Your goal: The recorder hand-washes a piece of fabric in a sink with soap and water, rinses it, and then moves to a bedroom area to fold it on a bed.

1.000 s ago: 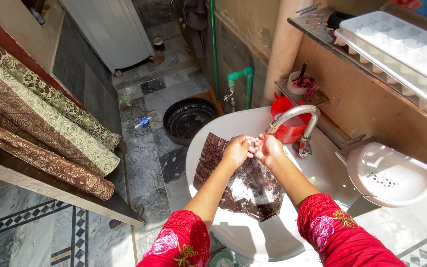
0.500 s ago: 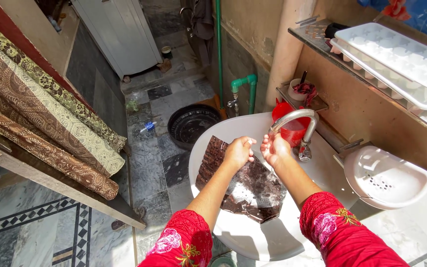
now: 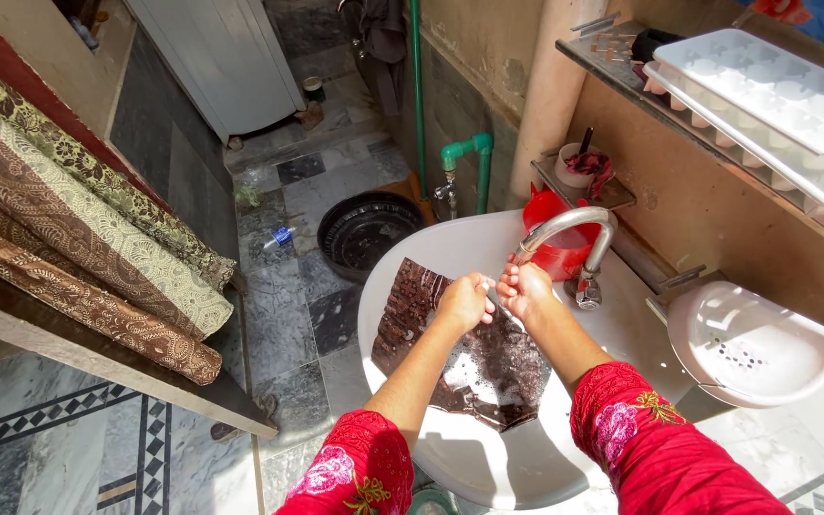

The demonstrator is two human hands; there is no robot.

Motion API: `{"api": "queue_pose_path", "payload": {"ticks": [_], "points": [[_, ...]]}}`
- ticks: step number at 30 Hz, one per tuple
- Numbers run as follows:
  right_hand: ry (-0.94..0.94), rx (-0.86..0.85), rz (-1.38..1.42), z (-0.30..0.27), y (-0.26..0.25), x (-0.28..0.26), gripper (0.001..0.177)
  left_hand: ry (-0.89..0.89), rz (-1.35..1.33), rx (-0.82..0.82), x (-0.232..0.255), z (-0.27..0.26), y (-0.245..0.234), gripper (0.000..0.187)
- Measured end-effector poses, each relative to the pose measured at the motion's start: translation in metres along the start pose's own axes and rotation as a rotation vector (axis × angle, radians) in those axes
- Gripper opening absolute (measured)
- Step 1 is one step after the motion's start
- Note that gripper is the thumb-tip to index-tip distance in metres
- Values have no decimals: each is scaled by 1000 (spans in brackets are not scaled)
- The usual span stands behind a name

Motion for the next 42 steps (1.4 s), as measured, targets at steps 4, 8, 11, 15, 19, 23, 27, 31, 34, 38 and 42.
{"api": "queue_pose_path", "payload": {"ticks": [4,8,11,15,19,23,27,31,34,38,42], "points": [[-21,-32,10,7,8,5,19,-54,-56,17,-9,16,-1,29],[-53,-57,43,14,13,6,19,-79,-39,20,-15,29,-5,27],[-55,-67,43,20,10,6,26,-95,3,24,-21,38,-2,27],[-75,20,-51,-11,38,-5,43,-121,9,2,-24,41,3,29],[-149,76,-248,35,4,11,25,-138,-33,-12,-31,50,8,27],[-225,121,-512,40,-14,19,6,-114,8,-51,-24,47,12,29],[-271,171,-886,9,-23,18,24,-149,369,-112,-12,38,16,28],[-197,203,-1081,20,-67,28,20,-153,433,-138,-11,29,20,24],[-127,202,-1188,13,-79,31,22,-68,479,-100,-11,25,21,28],[-143,120,-1398,-14,-60,29,21,-101,516,-103,-8,19,14,29],[-210,-16,-1654,-16,-44,41,22,-89,582,-101,-11,18,0,28]]}}
Point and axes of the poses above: each hand's wrist, its own z-axis towards the middle knuckle, its own y-axis out of the palm, x = y × z, the point moved 1 cm from there along z, towards the middle knuckle, and after that the axes turned 12 degrees about -z, right-handed, at the moved point
